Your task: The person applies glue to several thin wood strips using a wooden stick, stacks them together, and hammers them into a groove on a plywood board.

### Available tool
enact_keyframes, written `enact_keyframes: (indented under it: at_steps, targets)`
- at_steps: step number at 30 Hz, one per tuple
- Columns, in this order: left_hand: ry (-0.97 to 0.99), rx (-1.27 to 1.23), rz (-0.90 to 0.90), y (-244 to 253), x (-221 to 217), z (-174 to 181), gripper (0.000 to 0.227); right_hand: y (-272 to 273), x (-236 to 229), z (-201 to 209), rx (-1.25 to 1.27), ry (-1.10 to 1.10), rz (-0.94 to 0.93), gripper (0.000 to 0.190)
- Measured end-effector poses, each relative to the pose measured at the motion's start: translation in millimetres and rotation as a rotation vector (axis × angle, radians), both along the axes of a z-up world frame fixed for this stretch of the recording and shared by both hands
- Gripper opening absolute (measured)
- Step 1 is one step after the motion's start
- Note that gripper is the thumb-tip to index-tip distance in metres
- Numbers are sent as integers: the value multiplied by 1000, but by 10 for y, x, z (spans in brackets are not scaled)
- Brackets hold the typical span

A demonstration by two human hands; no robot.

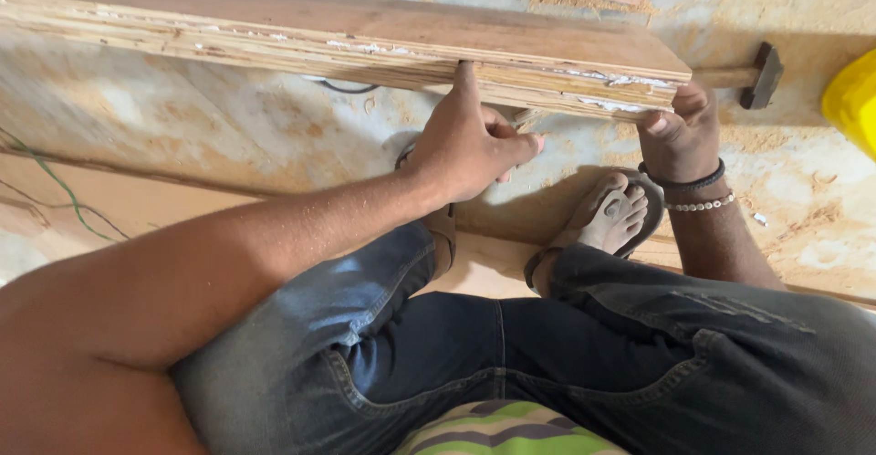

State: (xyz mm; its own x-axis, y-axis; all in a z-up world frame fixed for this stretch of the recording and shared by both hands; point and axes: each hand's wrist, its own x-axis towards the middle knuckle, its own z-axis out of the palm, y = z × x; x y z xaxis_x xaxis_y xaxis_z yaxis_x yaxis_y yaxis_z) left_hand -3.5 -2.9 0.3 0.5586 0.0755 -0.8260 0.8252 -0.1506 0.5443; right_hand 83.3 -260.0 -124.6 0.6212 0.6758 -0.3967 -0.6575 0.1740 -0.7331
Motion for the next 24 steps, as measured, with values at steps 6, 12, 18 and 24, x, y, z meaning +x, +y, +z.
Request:
enact_keyframes:
  at_steps: [6,12,18,24]
  targets:
    - [5,-7,-1,-9,2,13,118,-42,-20,-98,43,32,-16,72]
    - [-5,-31,19,27,8,15,106,-37,41,-112,62,52,-24,79]
    - [-118,24,-37,14,-6,7,120,6,100,-206,80,89,-26,80]
    - [-4,-7,-36,83,121,135,117,-31,160,-200,66,43,-19,66]
